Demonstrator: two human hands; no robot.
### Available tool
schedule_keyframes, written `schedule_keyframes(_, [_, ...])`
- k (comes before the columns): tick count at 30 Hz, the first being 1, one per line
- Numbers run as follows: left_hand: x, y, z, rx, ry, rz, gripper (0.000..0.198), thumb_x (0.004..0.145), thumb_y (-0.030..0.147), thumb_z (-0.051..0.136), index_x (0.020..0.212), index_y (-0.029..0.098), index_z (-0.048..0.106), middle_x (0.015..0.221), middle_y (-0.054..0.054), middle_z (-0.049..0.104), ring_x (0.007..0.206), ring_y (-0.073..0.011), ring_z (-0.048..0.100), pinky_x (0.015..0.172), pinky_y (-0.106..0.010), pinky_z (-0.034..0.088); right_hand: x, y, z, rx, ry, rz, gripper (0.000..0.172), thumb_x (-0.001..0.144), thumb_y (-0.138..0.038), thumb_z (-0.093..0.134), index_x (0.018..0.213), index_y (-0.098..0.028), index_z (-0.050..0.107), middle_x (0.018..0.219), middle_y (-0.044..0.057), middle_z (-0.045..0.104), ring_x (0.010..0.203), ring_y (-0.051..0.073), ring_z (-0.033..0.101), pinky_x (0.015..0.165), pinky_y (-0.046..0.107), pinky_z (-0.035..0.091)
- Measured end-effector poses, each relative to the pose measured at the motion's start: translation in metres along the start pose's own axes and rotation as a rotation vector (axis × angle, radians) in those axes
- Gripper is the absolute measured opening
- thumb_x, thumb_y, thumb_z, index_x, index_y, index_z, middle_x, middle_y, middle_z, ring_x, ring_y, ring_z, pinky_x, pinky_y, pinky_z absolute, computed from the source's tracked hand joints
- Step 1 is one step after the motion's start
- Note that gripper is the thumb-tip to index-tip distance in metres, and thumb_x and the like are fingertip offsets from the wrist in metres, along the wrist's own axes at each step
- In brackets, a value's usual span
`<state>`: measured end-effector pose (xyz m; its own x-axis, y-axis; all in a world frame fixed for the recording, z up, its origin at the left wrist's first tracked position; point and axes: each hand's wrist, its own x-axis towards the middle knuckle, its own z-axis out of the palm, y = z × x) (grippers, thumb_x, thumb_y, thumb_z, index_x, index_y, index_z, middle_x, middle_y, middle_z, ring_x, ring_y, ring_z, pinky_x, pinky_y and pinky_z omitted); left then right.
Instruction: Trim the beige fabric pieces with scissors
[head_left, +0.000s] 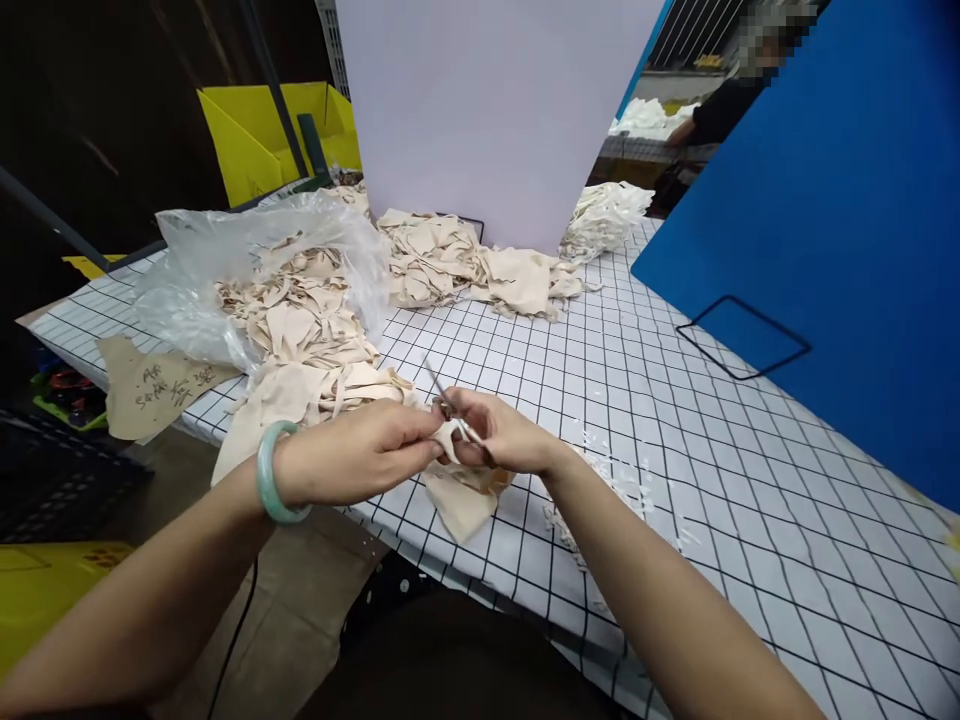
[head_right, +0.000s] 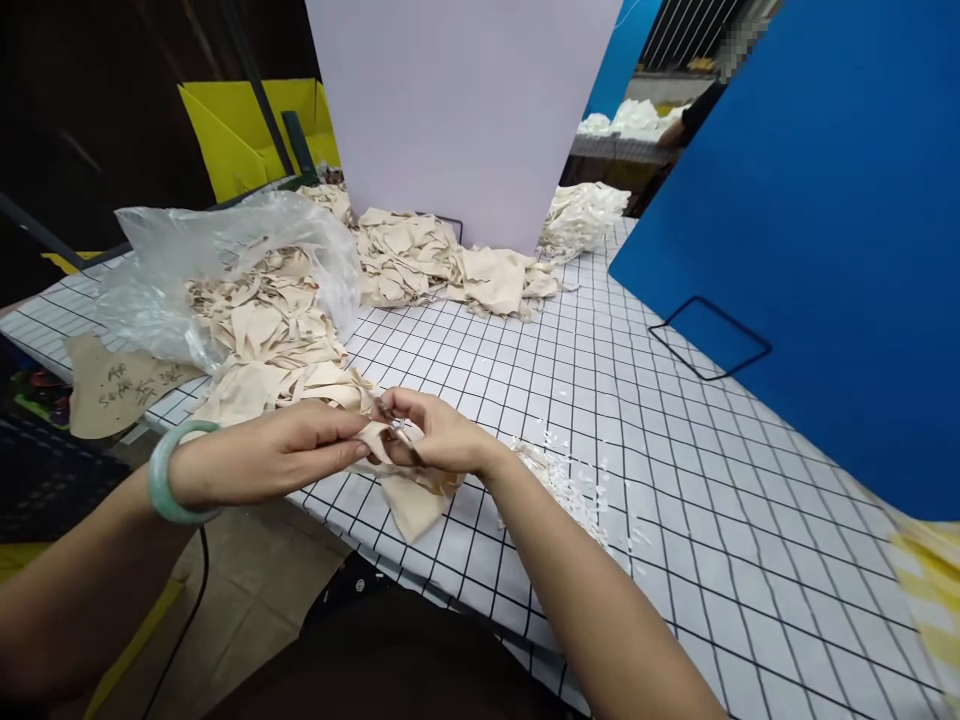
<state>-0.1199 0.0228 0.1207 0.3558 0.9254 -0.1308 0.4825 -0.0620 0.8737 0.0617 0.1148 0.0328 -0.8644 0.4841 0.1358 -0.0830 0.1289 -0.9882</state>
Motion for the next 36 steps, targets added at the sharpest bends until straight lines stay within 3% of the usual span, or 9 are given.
schedule_keyframes(3, [-0.007, -0.016, 0.005, -0.099, 0.021, -0.083, 0.019, 0.087, 0.026, 0.062, 0.071, 0.016, 0.065, 0.062, 0.002, 0.047, 0.057, -0.0116, 0.038, 0.054, -0.023, 0.029, 0.019, -0.003, -0.002, -0.067, 0.165, -0.051, 0.025, 0.066, -0.018, 0.068, 0.084, -0.023, 0.052, 0.084, -0.002, 0.057, 0.084, 0.016, 0.056, 0.08, 0.032, 0.05])
schedule_keyframes(6, [-0.005, -0.035, 0.02, -0.573, 0.06, -0.166, 0.021, 0.088, 0.033, 0.06, 0.094, 0.015, 0.068, 0.066, 0.002, 0.047, 0.057, -0.0107, 0.037, 0.053, -0.022, 0.029, 0.032, -0.02, -0.007, -0.132, 0.367, -0.237, 0.03, 0.064, -0.01, 0.061, 0.09, -0.023, 0.051, 0.088, -0.001, 0.054, 0.085, 0.016, 0.055, 0.084, 0.032, 0.05])
schedule_keyframes(12, [0.014, -0.033, 0.041, -1.31, 0.08, -0.1, 0.026, 0.088, 0.031, 0.051, 0.086, 0.011, 0.068, 0.067, -0.001, 0.044, 0.058, -0.0107, 0.036, 0.056, -0.023, 0.035, 0.033, -0.063, -0.005, -0.3, 0.562, -0.452, 0.026, 0.072, -0.011, 0.061, 0.091, -0.025, 0.05, 0.092, -0.001, 0.054, 0.086, 0.016, 0.057, 0.081, 0.033, 0.052])
schedule_keyframes(17, [0.009, -0.039, 0.047, -1.232, 0.302, -0.066, 0.009, 0.088, 0.018, 0.062, 0.082, 0.012, 0.064, 0.073, 0.0, 0.047, 0.064, -0.009, 0.038, 0.06, -0.02, 0.036, -0.013, -0.021, 0.006, -0.323, 0.643, -0.235, 0.025, 0.074, -0.014, 0.066, 0.091, -0.025, 0.052, 0.085, -0.001, 0.052, 0.073, 0.015, 0.05, 0.064, 0.028, 0.046])
schedule_keyframes(22, [0.002, -0.055, 0.057, -1.09, 0.268, -0.114, 0.013, 0.088, 0.026, 0.065, 0.084, 0.014, 0.061, 0.071, 0.002, 0.045, 0.065, -0.0098, 0.038, 0.062, -0.021, 0.034, -0.049, 0.026, 0.021, -0.148, 0.481, 0.186, 0.026, 0.076, -0.029, 0.075, 0.092, -0.024, 0.055, 0.083, -0.001, 0.055, 0.074, 0.015, 0.053, 0.066, 0.028, 0.046])
schedule_keyframes(25, [0.002, -0.057, 0.063, -0.998, 0.23, -0.12, 0.016, 0.088, 0.031, 0.066, 0.086, 0.016, 0.06, 0.068, 0.004, 0.042, 0.063, -0.0099, 0.034, 0.06, -0.023, 0.031, -0.048, 0.025, 0.022, -0.153, 0.515, 0.122, 0.019, 0.079, -0.027, 0.072, 0.087, -0.023, 0.055, 0.081, -0.001, 0.053, 0.074, 0.015, 0.051, 0.067, 0.028, 0.046])
schedule_keyframes(30, [0.0, -0.063, 0.068, -0.815, 0.102, -0.188, 0.027, 0.091, 0.04, 0.063, 0.083, 0.014, 0.059, 0.066, 0.005, 0.039, 0.058, -0.0086, 0.028, 0.055, -0.023, 0.024, -0.052, 0.007, 0.024, -0.101, 0.801, -0.039, 0.02, 0.08, -0.026, 0.072, 0.087, -0.024, 0.053, 0.083, -0.002, 0.054, 0.073, 0.014, 0.053, 0.069, 0.028, 0.05])
schedule_keyframes(34, [0.0, -0.065, 0.071, -0.857, 0.218, -0.217, 0.03, 0.092, 0.043, 0.062, 0.081, 0.016, 0.054, 0.063, 0.005, 0.044, 0.057, -0.0086, 0.035, 0.056, -0.023, 0.029, -0.073, 0.007, 0.038, -0.097, 0.503, 0.096, 0.018, 0.079, -0.019, 0.07, 0.089, -0.024, 0.056, 0.082, -0.001, 0.057, 0.07, 0.015, 0.056, 0.066, 0.029, 0.052])
schedule_keyframes(36, [0.0, -0.063, 0.072, -0.91, 0.22, -0.228, 0.029, 0.09, 0.043, 0.064, 0.085, 0.017, 0.054, 0.067, 0.003, 0.051, 0.06, -0.0095, 0.042, 0.059, -0.023, 0.034, -0.074, 0.014, 0.044, -0.142, 0.508, 0.071, 0.023, 0.079, -0.017, 0.069, 0.095, -0.025, 0.055, 0.099, 0.003, 0.062, 0.086, 0.018, 0.06, 0.079, 0.033, 0.054])
